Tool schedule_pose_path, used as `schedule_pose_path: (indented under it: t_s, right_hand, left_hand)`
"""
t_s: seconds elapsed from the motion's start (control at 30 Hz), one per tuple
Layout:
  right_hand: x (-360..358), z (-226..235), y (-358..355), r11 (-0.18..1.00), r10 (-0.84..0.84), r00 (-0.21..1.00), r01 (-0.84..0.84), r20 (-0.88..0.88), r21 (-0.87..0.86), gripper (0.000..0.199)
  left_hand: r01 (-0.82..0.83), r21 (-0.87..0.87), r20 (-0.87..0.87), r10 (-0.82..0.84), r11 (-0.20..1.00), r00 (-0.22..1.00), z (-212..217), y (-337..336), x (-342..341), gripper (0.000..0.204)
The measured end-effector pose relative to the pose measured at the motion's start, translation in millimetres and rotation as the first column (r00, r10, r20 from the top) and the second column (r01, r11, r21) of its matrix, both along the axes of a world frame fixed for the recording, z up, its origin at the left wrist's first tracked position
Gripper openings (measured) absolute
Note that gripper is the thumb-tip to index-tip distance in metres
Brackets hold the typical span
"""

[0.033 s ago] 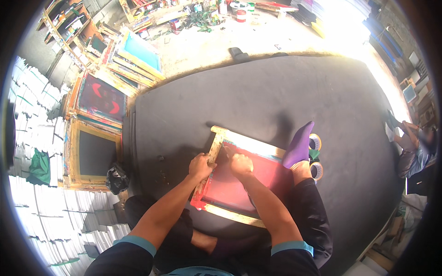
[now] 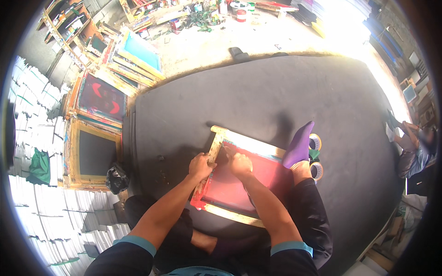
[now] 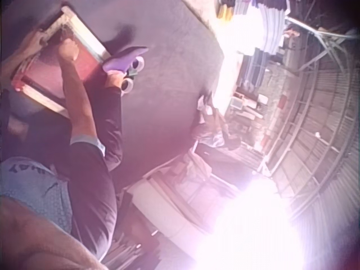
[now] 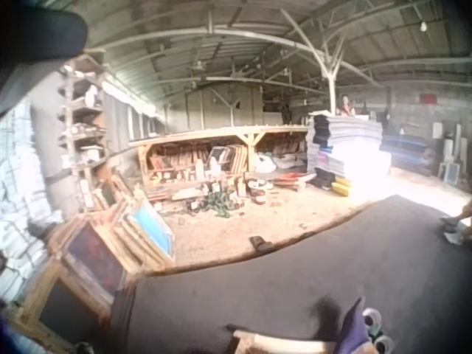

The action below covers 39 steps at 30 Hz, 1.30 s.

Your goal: The person sits on the floor and uses a small tool to scrape and clean the edges of a screen printing frame filled with red ink. They repeatedly scrape along the wooden frame's perimeter to remove excess ink or residue.

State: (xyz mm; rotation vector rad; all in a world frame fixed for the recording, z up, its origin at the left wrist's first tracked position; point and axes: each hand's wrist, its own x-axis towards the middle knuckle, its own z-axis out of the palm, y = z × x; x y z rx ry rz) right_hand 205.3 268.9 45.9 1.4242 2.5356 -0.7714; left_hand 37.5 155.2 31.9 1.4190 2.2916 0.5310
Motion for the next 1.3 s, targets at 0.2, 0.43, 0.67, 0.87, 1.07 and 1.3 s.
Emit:
schedule_pose_path:
  t_s: [0.2, 0.43, 0.67, 0.87, 1.07, 1.3]
  right_hand:
    - [-3.1, 16.0, 11.3, 0.997, 0.035, 0.999, -0.034, -0.010, 0.067, 0.041]
    - [14.8, -47.5, 41.5, 0.970, -0.143, 0.860, 0.024, -0.490, -0.242, 0.037]
    - [2.1, -1.3, 26.8, 1.000, -0.024, 0.959, 0.022, -0.281, -0.010, 0.035]
    - [6.8, -5.3, 54.1, 0.691, -0.470, 0.831, 0.136, -0.298, -0.710, 0.032]
    - [15.4, -39.5, 49.5, 0.765, -0.443, 0.753, 0.034, -0.487, -0.644, 0.037]
    - [-6.8, 12.5, 44.2, 0.558, -0.565, 0.789, 0.150, -0.241, -0.816, 0.037]
  left_hand:
    - [0.009, -0.053, 0.019, -0.008, 0.999, 1.000, 7.7, 8.4, -7.9, 0.047]
    - [0.023, -0.066, 0.016, -0.022, 0.998, 1.000, 10.5, 14.7, -3.3, 0.046]
    - [0.012, -0.075, 0.072, -0.007, 0.997, 0.997, 13.2, 6.8, -11.0, 0.047]
    - [0.022, -0.085, 0.066, -0.016, 0.996, 0.998, 18.8, 10.7, -7.7, 0.047]
    - [0.010, -0.052, 0.109, -0.004, 0.999, 0.994, 20.9, 15.8, -1.5, 0.048]
    - [-0.023, -0.072, 0.105, 0.030, 0.997, 0.994, 18.2, 5.9, -9.7, 0.047]
